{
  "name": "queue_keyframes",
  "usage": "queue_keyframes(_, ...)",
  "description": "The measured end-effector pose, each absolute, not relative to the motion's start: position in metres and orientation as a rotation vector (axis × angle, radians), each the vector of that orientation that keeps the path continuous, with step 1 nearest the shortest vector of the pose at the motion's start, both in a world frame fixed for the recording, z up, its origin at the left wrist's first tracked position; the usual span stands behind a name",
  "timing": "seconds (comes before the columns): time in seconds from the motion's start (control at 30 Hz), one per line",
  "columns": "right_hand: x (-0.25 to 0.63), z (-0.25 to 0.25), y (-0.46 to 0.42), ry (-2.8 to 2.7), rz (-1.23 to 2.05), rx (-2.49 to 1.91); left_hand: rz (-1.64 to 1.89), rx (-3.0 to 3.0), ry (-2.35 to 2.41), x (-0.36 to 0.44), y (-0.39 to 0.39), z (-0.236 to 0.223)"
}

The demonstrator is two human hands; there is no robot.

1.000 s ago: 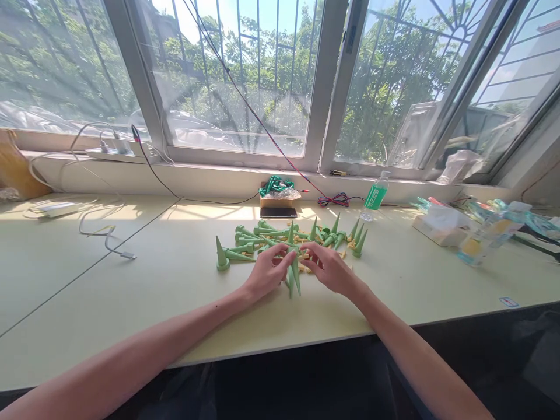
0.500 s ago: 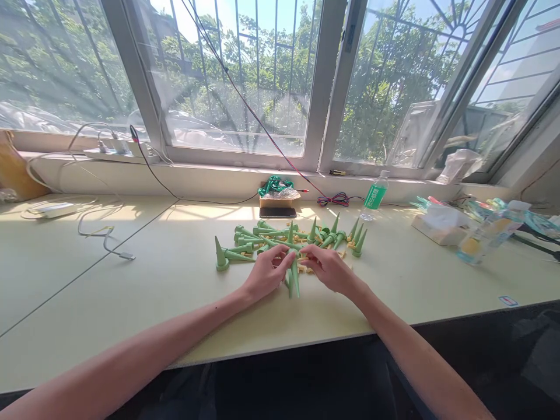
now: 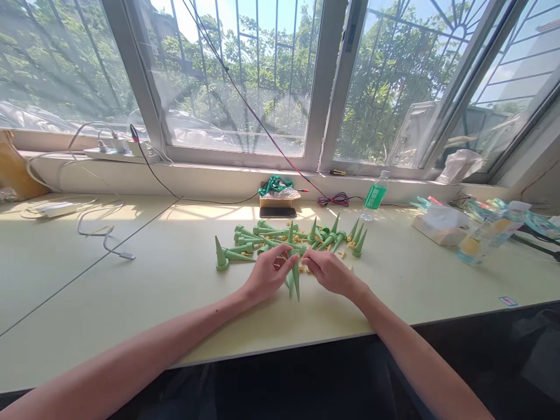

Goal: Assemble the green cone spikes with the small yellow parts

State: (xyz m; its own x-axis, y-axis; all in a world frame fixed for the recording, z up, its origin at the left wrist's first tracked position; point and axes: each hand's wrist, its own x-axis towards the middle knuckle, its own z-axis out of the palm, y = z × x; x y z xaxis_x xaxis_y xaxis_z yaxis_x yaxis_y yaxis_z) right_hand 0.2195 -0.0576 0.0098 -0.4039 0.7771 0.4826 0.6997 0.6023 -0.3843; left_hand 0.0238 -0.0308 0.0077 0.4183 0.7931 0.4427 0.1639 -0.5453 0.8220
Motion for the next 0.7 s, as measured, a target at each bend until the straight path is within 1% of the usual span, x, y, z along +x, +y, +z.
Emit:
queue_keyframes(0.43,0.22,0.0093,-0.0583,-2.147,0.215,-1.145,1.238,2.197,0.773,0.0231,-0.0297,-0.0002)
queue_keyframes(0.7,0.22,0.0093,-0.0598,-2.148,0.227,-1.138,1.222,2.181,0.729,0.0229,-0.0295,0.0013)
